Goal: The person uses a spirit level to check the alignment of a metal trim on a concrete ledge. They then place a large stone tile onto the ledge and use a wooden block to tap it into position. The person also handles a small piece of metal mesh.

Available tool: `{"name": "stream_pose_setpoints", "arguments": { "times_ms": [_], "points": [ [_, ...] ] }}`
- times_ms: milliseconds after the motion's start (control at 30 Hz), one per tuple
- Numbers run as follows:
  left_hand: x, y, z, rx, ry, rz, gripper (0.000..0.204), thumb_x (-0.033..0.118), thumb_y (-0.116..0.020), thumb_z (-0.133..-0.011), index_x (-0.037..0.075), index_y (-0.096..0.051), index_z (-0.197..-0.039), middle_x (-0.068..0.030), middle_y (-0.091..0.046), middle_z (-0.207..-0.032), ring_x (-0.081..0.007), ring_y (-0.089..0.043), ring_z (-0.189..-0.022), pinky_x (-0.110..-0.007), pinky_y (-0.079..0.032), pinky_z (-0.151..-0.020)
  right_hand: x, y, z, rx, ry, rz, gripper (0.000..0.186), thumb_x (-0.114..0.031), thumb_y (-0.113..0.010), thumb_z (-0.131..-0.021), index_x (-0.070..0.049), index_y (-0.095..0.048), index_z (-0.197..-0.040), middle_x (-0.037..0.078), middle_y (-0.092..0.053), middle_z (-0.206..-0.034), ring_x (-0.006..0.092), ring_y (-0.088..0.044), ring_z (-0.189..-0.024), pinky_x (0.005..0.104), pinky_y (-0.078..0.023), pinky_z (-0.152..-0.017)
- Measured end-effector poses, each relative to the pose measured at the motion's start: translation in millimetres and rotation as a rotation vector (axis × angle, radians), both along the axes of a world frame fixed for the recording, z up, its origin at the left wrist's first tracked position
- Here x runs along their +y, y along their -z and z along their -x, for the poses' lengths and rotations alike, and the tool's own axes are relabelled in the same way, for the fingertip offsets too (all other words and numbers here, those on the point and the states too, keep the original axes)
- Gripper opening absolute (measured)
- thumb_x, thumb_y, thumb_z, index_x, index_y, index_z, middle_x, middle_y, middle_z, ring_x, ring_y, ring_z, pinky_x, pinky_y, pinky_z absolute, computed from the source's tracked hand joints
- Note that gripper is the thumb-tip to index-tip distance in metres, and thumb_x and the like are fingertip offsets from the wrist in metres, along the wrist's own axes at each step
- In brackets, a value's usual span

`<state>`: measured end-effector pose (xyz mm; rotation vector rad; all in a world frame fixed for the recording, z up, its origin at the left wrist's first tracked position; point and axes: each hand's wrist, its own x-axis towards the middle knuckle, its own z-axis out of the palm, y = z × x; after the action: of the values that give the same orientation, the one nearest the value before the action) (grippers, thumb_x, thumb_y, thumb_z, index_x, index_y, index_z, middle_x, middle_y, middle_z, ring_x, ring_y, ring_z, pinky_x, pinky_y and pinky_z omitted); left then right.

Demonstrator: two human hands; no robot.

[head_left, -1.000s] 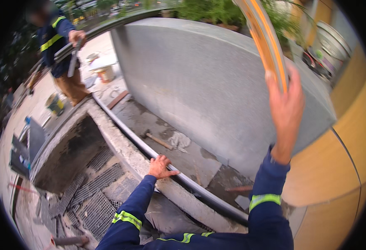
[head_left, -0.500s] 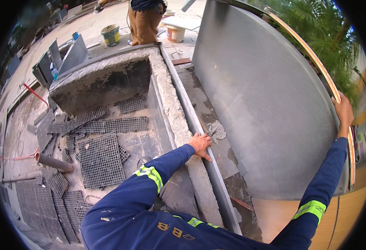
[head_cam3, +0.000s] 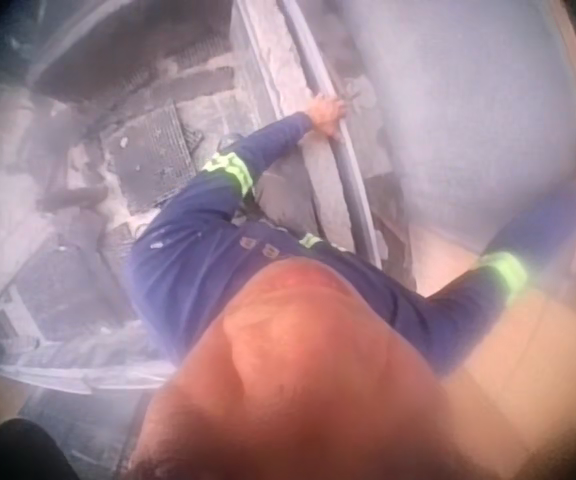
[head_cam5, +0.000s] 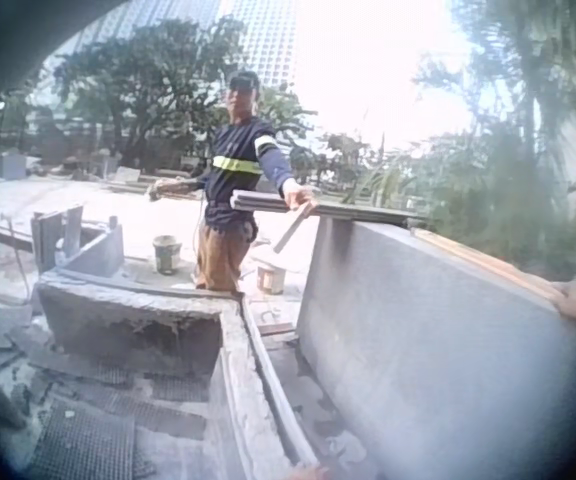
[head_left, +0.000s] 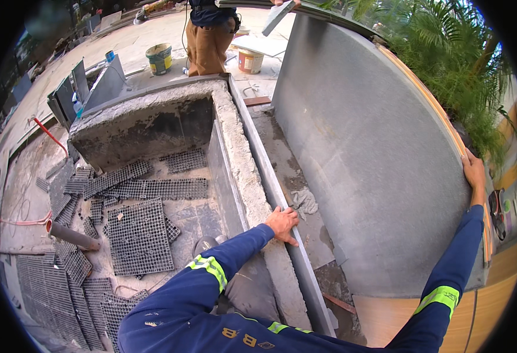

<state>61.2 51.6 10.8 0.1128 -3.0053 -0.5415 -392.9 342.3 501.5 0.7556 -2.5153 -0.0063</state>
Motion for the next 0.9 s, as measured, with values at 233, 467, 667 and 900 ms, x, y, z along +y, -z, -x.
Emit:
{"name": "stream_pose_setpoints", "arguments": {
  "times_ms": [233,467,667,900],
  "points": [
    [-4,-4,-2,-0.019,-0.001,-0.008,0.085,0.078,-0.078,-0.065,0.009,-0.073,-0.114,-0.006,-0.061,-0.114,-0.0249,-0.054,-0.12,-0.051,-0.04,-0.094,-181,-11,-121,-0.096,-0.571,0.519,0.068,-0.055,-0.065,-0.098,-0.006,-0.062,-0.145,0.02,-0.064,-0.143,0.0337,-0.061,-0.134,0.0443,-0.048,-0.108],
    [-12,7,8,-0.093,0.034,0.051,0.084,0.075,-0.079,-0.065,0.014,-0.073,-0.123,-0.0021,-0.064,-0.126,-0.021,-0.054,-0.126,-0.058,-0.035,-0.105,-482,19,-297,-1.274,-0.876,0.946,0.121,-0.07,-0.078,-0.08,-0.018,-0.016,-0.169,0.037,-0.022,-0.164,0.05,-0.033,-0.15,0.0681,-0.035,-0.115],
    [-18,33,28,-0.105,0.13,0.114,0.063,0.054,-0.076,-0.078,0.014,-0.071,-0.127,-0.0015,-0.064,-0.128,-0.0207,-0.056,-0.126,-0.061,-0.031,-0.111,-572,58,-323,-1.34,-0.794,1.085,0.104,-0.059,-0.075,-0.086,-0.012,-0.023,-0.163,0.033,-0.034,-0.153,0.0446,-0.042,-0.143,0.0645,-0.04,-0.112],
    [-25,28,34,-0.06,0.248,0.394,0.062,0.044,-0.062,-0.091,0.01,-0.058,-0.143,-0.0057,-0.059,-0.145,-0.027,-0.054,-0.132,-0.065,-0.033,-0.112,-563,62,-290,-1.229,-0.841,1.213,0.084,-0.046,-0.07,-0.093,-0.005,-0.032,-0.155,0.028,-0.048,-0.14,0.0383,-0.051,-0.135,0.0603,-0.046,-0.109]
  ]
}}
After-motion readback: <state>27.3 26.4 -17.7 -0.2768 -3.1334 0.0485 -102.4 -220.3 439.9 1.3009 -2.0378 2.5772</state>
